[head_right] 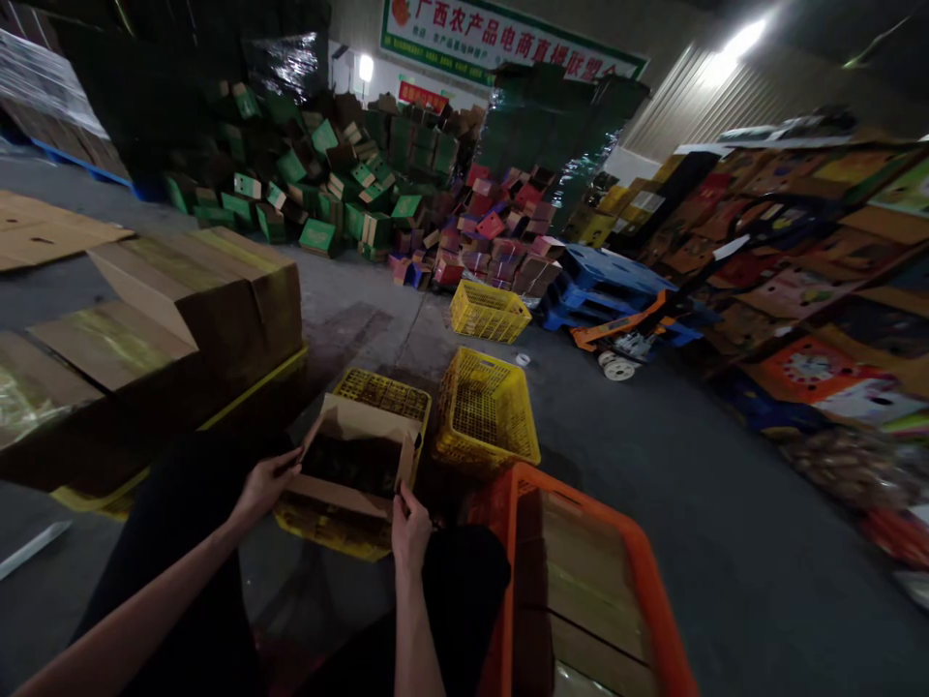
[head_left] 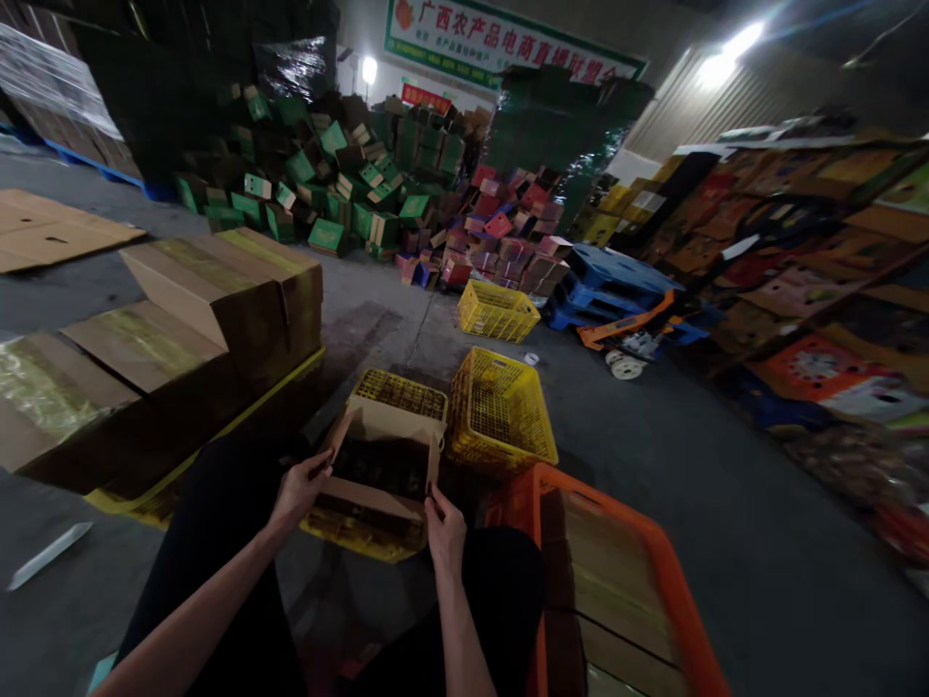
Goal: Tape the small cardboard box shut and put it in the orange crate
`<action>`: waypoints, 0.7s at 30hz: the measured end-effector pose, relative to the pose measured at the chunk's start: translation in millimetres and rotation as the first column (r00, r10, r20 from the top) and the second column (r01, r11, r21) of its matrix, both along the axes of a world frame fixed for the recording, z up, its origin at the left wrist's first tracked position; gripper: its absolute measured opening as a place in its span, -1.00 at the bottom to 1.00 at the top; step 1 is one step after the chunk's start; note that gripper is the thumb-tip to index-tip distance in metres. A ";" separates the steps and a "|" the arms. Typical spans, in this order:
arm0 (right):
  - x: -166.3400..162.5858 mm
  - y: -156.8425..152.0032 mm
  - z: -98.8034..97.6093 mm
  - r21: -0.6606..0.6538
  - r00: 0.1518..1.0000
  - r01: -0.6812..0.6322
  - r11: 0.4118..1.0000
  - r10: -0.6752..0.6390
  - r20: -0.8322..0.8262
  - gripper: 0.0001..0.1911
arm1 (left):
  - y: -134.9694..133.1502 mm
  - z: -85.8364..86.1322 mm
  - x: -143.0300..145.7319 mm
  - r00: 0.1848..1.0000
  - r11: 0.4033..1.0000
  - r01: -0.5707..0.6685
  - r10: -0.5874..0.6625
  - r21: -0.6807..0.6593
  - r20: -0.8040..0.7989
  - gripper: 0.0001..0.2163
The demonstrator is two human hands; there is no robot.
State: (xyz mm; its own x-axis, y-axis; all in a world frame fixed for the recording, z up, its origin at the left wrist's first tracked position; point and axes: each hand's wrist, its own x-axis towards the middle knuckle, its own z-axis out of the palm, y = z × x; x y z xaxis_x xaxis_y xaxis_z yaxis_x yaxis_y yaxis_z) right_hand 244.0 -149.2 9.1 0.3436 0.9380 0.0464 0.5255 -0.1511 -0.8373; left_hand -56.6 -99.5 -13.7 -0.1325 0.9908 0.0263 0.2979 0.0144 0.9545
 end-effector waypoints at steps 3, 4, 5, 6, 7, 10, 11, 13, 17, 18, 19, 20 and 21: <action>0.5 0.2 -2.5 0.016 1.000 -0.022 1.000 0.022 0.008 -0.54 | 2.6 -7.2 -0.3 0.997 0.999 0.015 -0.011 0.047 -0.071 -0.58; 0.8 0.5 -3.3 0.027 0.999 -0.033 0.999 0.032 0.016 -0.54 | 3.3 -9.4 -0.2 0.995 0.998 0.019 -0.013 0.058 -0.101 -0.60; 1.1 0.9 -4.1 0.040 0.999 -0.043 0.998 0.042 0.028 -0.55 | 3.8 -11.3 0.0 0.991 0.998 0.024 -0.015 0.064 -0.131 -0.60; 1.5 1.4 -4.9 0.053 0.998 -0.054 0.997 0.052 0.041 -0.55 | 4.1 -12.8 0.3 0.987 0.997 0.032 -0.022 0.065 -0.159 -0.59; 1.9 2.1 -5.7 0.063 0.997 -0.065 0.996 0.062 0.054 -0.56 | 4.4 -14.1 0.6 0.983 0.997 0.040 -0.028 0.062 -0.182 -0.58; 3.5 4.4 -8.0 0.076 0.993 -0.084 0.994 0.077 0.095 -0.57 | 4.9 -16.8 1.4 0.976 0.997 0.052 -0.040 0.049 -0.215 -0.56; 4.1 5.1 -8.9 0.075 0.991 -0.084 0.994 0.075 0.112 -0.57 | 5.2 -17.5 1.6 0.975 0.998 0.053 -0.042 0.045 -0.218 -0.56; 5.4 6.2 -10.5 0.067 0.985 -0.090 0.994 0.080 0.151 -0.56 | 5.7 -18.6 1.9 0.974 0.998 0.053 -0.043 0.038 -0.224 -0.56; 6.8 7.6 -13.4 0.040 0.971 -0.128 0.991 0.116 0.209 -0.54 | 6.3 -19.3 2.3 0.969 0.998 0.057 -0.046 0.039 -0.242 -0.53; 6.5 7.7 -13.9 0.034 0.967 -0.131 0.991 0.120 0.223 -0.55 | 6.3 -19.0 2.5 0.968 0.997 0.061 -0.049 0.042 -0.246 -0.53; 5.9 7.8 -14.3 0.030 0.964 -0.131 0.991 0.120 0.239 -0.56 | 6.2 -18.6 2.7 0.967 0.997 0.065 -0.052 0.044 -0.251 -0.52; 5.0 7.9 -14.5 0.029 0.960 -0.129 0.991 0.118 0.255 -0.58 | 6.1 -18.0 3.1 0.965 0.996 0.070 -0.056 0.047 -0.256 -0.53; 3.8 7.8 -14.4 0.029 0.956 -0.128 0.991 0.116 0.271 -0.60 | 5.9 -17.4 3.5 0.964 0.996 0.075 -0.060 0.049 -0.261 -0.53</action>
